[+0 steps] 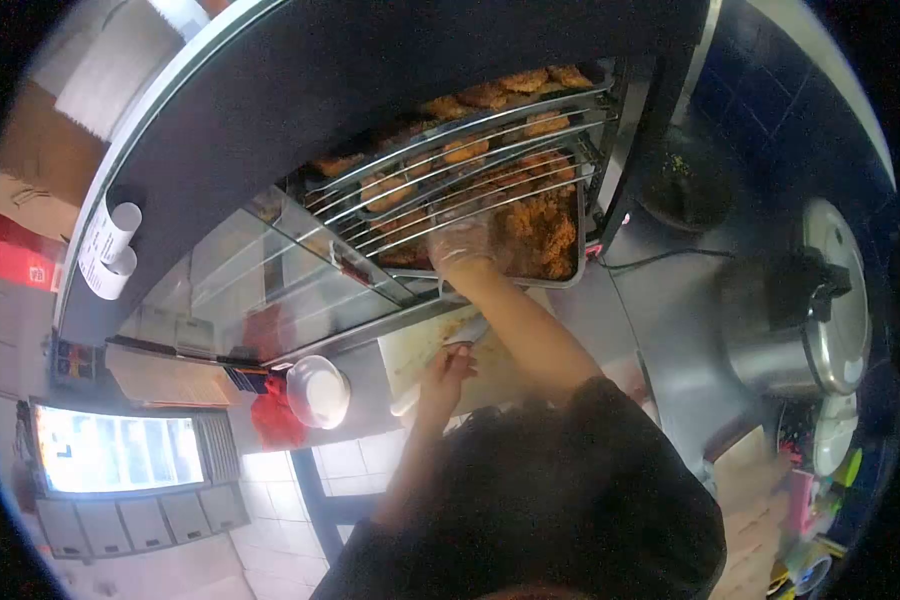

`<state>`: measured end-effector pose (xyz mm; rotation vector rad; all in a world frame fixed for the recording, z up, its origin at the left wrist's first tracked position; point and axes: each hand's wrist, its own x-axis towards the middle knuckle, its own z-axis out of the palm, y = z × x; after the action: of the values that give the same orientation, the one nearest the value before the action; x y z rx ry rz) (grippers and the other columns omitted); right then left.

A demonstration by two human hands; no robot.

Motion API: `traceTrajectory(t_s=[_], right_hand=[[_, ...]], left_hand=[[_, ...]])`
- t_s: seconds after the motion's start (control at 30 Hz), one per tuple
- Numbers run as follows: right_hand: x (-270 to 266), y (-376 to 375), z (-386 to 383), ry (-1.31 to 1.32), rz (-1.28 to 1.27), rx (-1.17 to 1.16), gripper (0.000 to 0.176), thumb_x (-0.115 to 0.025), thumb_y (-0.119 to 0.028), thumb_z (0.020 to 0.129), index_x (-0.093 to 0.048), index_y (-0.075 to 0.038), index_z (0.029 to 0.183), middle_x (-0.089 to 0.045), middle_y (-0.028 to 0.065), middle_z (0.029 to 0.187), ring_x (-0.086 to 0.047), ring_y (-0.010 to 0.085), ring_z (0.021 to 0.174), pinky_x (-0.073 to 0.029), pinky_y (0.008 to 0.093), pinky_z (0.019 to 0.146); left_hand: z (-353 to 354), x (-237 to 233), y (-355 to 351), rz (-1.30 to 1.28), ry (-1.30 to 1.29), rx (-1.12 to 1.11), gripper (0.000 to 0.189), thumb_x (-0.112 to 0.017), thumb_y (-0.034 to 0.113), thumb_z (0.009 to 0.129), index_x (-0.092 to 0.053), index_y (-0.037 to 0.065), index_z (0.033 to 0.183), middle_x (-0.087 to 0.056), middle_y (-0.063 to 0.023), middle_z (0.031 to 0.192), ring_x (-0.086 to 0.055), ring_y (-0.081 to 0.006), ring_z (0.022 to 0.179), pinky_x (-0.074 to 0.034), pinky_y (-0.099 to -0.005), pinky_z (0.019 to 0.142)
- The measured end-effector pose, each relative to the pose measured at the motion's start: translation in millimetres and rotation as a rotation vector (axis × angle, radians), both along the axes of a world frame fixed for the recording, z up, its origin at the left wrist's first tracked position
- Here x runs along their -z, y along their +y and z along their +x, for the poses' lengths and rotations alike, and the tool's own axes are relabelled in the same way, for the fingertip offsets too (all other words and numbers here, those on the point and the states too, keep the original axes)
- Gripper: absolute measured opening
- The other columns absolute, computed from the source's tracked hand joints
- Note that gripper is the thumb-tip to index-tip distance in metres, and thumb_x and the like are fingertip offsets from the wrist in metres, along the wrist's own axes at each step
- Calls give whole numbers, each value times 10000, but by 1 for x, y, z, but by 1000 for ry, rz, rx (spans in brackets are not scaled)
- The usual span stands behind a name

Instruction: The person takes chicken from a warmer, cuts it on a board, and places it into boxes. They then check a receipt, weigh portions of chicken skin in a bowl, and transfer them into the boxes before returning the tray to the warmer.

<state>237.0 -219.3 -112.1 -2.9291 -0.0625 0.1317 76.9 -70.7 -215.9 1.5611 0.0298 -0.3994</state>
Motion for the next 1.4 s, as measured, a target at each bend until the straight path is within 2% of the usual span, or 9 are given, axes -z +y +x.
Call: traceTrajectory(t_s=[0.4,0.47,0.7,0.87,1.03,1.1,1.23,1.37,1.4], right_hand=[[18,31,-31,-322,-82,199,435,-502,-218,933,-581,-113,1348,-557,225,1348,-513,376,1275,-181,673,1140],[31,33,-35,-603,-287,239,325,-600,-234,869,-700,-158,1169,-652,136,951,-578,335,1057,-252,648,1093],[21,29,-63,-560,-117,122,95,-628,-96,763,-699,-37,788,-639,160,826,-645,312,876,-529,454,673],[0,11,-129,-500,341,65,336,-682,-261,873,-663,-151,1190,-557,202,1106,-574,366,1066,-524,473,862],[-2,-7,-196,-1098,643,327,471,-784,-221,832,-616,-104,1256,-563,163,1199,-585,323,1089,-525,420,923],[-20,-20,-229,-844,1392,600,510,-810,-220,814,-604,-73,1257,-573,108,1220,-608,233,1065,-541,370,898],[-40,-64,-357,-1250,1261,853,559,-822,-241,792,-593,-78,1275,-615,99,1238,-606,225,1113,-495,352,974],[-18,-130,-553,-1406,414,1540,400,-704,-204,851,-618,-29,1200,-665,103,1131,-617,203,1073,-498,329,929],[-32,-129,-593,-1673,758,1352,419,-695,-225,857,-630,-16,1215,-676,83,1137,-627,179,1021,-498,316,894]], left_hand=[[-25,16,35,159,27,245,323,-530,220,1020,-602,-30,1211,-677,-131,931,-654,-184,836,-528,-310,777],[-26,25,39,172,-22,283,317,-562,225,989,-623,-10,1193,-695,-132,922,-668,-200,811,-528,-325,762],[-29,47,56,273,-286,474,266,-527,148,994,-616,7,1201,-668,-120,972,-652,-178,831,-530,-317,777],[-15,75,56,128,-370,793,268,-549,197,1016,-603,20,1211,-627,-82,942,-633,-179,811,-531,-309,762],[-21,50,22,152,-112,830,300,-571,257,1015,-623,8,1174,-627,-77,923,-608,-164,804,-528,-305,755],[-11,60,4,90,-96,896,310,-570,271,1015,-630,7,1167,-628,-74,931,-606,-164,822,-524,-305,774],[-18,40,-20,202,-177,911,338,-566,307,1016,-634,20,1182,-625,-70,971,-597,-161,881,-515,-307,819],[-48,29,-37,189,-133,812,350,-556,320,1020,-633,26,1192,-622,-79,992,-598,-163,910,-516,-313,828],[-58,28,-43,199,-83,796,342,-559,316,1019,-634,31,1192,-622,-78,992,-598,-161,912,-518,-313,828]])
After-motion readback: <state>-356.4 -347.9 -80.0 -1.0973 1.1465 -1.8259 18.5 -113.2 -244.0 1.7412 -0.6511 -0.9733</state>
